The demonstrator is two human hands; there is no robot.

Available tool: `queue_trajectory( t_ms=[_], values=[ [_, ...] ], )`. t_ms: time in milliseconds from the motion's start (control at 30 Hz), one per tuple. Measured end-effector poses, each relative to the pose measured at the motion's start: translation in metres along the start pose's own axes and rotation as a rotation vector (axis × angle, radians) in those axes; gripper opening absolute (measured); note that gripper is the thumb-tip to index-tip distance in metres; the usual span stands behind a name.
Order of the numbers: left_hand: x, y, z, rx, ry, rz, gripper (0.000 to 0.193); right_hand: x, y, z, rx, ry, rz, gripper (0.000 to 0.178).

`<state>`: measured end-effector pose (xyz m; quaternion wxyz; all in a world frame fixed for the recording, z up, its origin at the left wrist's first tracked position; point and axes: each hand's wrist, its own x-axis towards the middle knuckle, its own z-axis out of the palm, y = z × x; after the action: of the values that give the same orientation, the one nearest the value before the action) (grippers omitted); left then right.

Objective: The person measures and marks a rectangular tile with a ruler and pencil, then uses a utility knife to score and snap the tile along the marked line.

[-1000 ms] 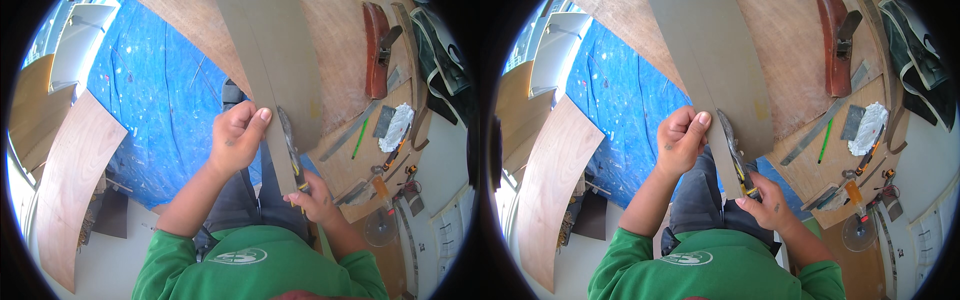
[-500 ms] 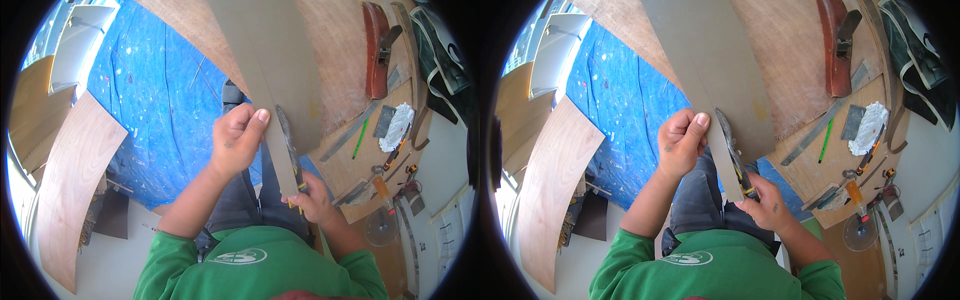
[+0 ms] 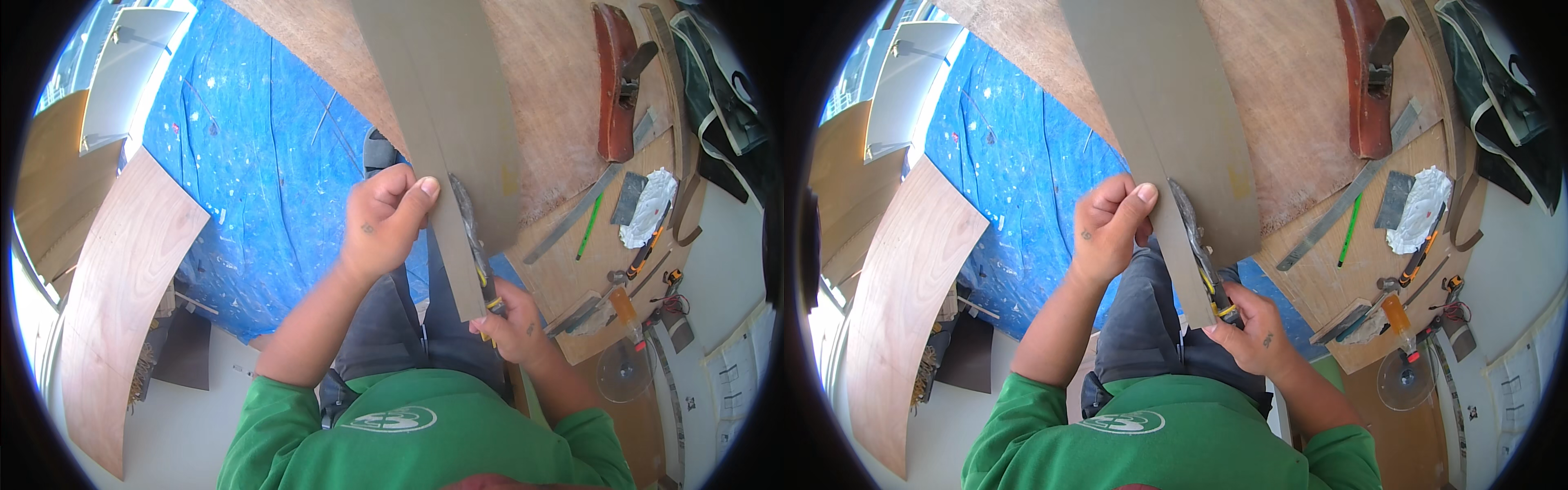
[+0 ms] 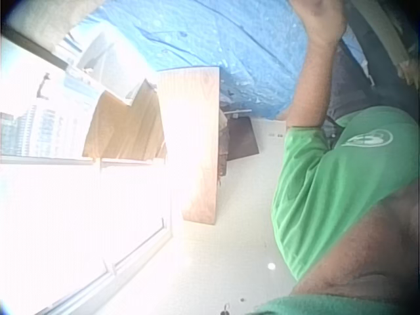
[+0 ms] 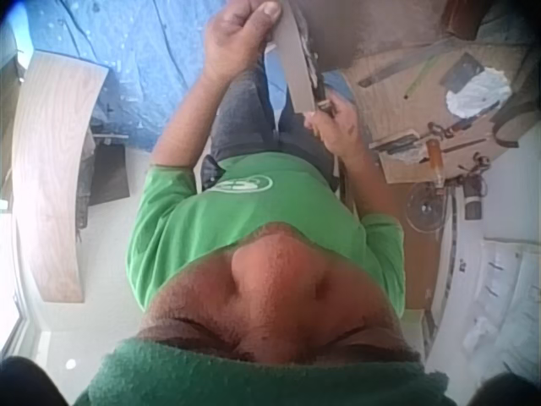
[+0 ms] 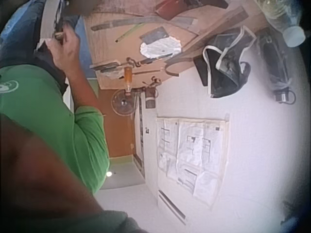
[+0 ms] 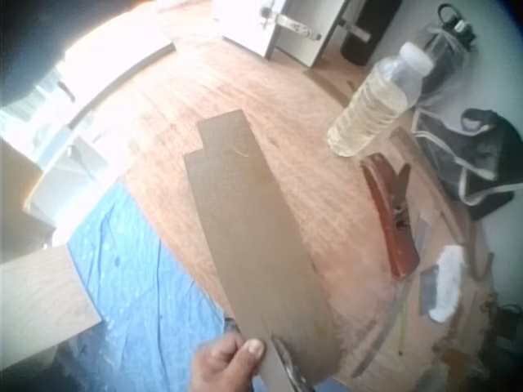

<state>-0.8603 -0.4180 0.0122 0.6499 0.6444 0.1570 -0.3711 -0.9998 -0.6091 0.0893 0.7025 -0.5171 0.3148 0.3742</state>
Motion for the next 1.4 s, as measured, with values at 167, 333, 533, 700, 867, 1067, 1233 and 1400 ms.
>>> queue_trajectory(
  t_ms=[167,333,533,700,867,1067,1233,1400],
  values=[
    [0.028,0.020,-0.007,0.146,0.059,0.012,0.033,0.000,-0.002,-0.006,-0.044,0.012,0.016,0.035],
    [0.027,0.018,-0.011,0.158,0.010,0.043,0.032,0.000,0.002,-0.005,-0.041,0.021,0.037,0.034],
    [0.025,0.014,-0.010,0.145,0.019,0.046,0.032,0.002,0.013,-0.005,-0.019,0.010,0.004,0.035],
    [0.025,0.014,-0.010,0.154,0.030,0.045,0.033,0.003,0.008,-0.001,0.017,0.018,0.010,0.032],
    [0.023,0.013,-0.010,0.131,0.017,0.020,0.032,0.000,0.008,-0.001,0.096,0.026,0.068,0.026],
    [0.023,0.015,-0.009,0.106,0.016,0.016,0.032,-0.001,0.003,-0.007,0.029,0.013,0.042,0.029],
    [0.023,0.015,-0.009,0.119,0.009,0.028,0.032,0.004,-0.002,-0.005,-0.116,0.048,-0.049,0.032],
    [0.026,0.012,-0.010,0.128,0.003,0.022,0.032,0.002,0.001,-0.008,-0.046,0.027,-0.024,0.034]
  ],
)
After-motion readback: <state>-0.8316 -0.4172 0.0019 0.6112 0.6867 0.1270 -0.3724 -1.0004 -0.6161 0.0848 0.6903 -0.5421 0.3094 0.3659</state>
